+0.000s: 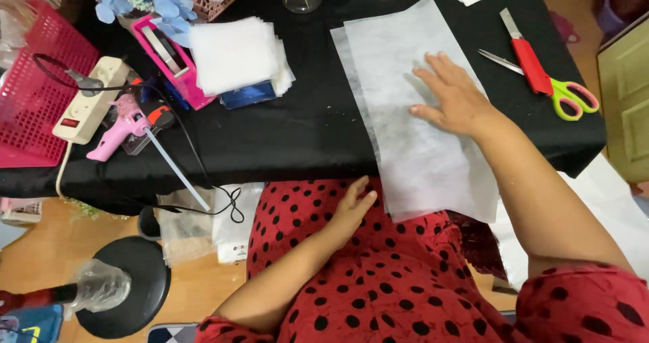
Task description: The person unfolds a sheet of white tissue paper on a black table and smooths it out. They use a red utility knife to trim the edges of the paper, then fold the trimmed sheet and cut it again to create smaller pieces.
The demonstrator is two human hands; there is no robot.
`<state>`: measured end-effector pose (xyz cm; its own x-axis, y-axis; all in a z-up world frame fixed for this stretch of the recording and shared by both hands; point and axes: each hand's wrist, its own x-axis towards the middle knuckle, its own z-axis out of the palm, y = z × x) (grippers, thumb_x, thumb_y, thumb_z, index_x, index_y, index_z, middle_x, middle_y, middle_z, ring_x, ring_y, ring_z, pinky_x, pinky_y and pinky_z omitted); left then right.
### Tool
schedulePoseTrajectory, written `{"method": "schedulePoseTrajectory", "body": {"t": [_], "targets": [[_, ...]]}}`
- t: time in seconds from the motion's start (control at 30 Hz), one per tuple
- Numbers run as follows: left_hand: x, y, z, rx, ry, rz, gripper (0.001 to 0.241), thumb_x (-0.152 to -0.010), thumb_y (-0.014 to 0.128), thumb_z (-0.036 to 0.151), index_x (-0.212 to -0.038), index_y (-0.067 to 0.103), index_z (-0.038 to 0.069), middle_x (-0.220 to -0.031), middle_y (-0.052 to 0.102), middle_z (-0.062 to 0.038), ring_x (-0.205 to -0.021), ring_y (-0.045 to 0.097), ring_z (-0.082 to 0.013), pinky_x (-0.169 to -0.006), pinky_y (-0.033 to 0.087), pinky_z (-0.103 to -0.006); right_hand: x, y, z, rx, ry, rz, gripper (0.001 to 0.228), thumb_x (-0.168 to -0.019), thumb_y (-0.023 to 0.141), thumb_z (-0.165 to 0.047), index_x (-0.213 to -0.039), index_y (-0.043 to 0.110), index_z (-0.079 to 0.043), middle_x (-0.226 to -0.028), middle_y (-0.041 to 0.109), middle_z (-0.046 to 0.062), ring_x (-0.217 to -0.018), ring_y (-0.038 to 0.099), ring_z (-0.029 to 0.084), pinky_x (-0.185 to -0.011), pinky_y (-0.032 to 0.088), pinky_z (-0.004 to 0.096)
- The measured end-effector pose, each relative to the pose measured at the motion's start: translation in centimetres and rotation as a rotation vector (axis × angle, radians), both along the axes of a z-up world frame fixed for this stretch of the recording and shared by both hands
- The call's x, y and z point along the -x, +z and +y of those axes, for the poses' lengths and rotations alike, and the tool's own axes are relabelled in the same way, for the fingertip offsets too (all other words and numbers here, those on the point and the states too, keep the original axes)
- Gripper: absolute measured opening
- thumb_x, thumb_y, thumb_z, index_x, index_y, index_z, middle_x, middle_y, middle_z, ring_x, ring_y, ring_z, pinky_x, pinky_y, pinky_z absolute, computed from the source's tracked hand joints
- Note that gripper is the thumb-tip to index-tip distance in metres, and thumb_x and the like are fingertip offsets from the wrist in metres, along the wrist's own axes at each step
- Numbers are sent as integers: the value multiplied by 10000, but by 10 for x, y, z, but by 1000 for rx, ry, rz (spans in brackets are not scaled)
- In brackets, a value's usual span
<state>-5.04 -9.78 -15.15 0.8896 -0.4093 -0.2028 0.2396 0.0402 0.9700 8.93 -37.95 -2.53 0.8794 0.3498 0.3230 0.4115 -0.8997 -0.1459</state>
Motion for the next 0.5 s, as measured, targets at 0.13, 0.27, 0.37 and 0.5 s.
{"method": "schedulePoseTrajectory", "body": {"t": [0.13,0.27,0.37,0.5], "targets": [[-30,-31,-30,30,-108,18,820,-1050,601,434,-1639,172,59,-1673,210,-230,-1582,119,-339,-1286,96,-497,-14,3,22,165,-82,335,823,-992,367,-757,-1616,380,-221,-1735,230,115,-1608,127,316,-1291,98,519],[-31,-4,-41,-14,-12,4,855,-967,705,418,-1597,273,33,-1607,341,-248,-1539,268,-367,-1256,222,-523,-33,-19,11,218,-164,398,906,-972,264,-843,-1656,301,-249,-1744,194,90,-1612,106,288,-1290,34,519],[-34,0,-45,90,0,67,720,-983,704,353,-1540,390,23,-1515,469,-232,-1480,381,-348,-1239,276,-515,-38,-26,3,223,-193,414,943,-942,205,-885,-1668,244,-284,-1752,135,70,-1613,68,267,-1282,28,522],[-41,-31,-56,196,20,135,539,-981,751,291,-1430,561,63,-1342,630,-140,-1235,594,-224,-1091,479,-426,-38,-27,2,218,-200,423,944,-940,205,-888,-1668,239,-288,-1753,131,66,-1613,64,261,-1280,15,521]]}}
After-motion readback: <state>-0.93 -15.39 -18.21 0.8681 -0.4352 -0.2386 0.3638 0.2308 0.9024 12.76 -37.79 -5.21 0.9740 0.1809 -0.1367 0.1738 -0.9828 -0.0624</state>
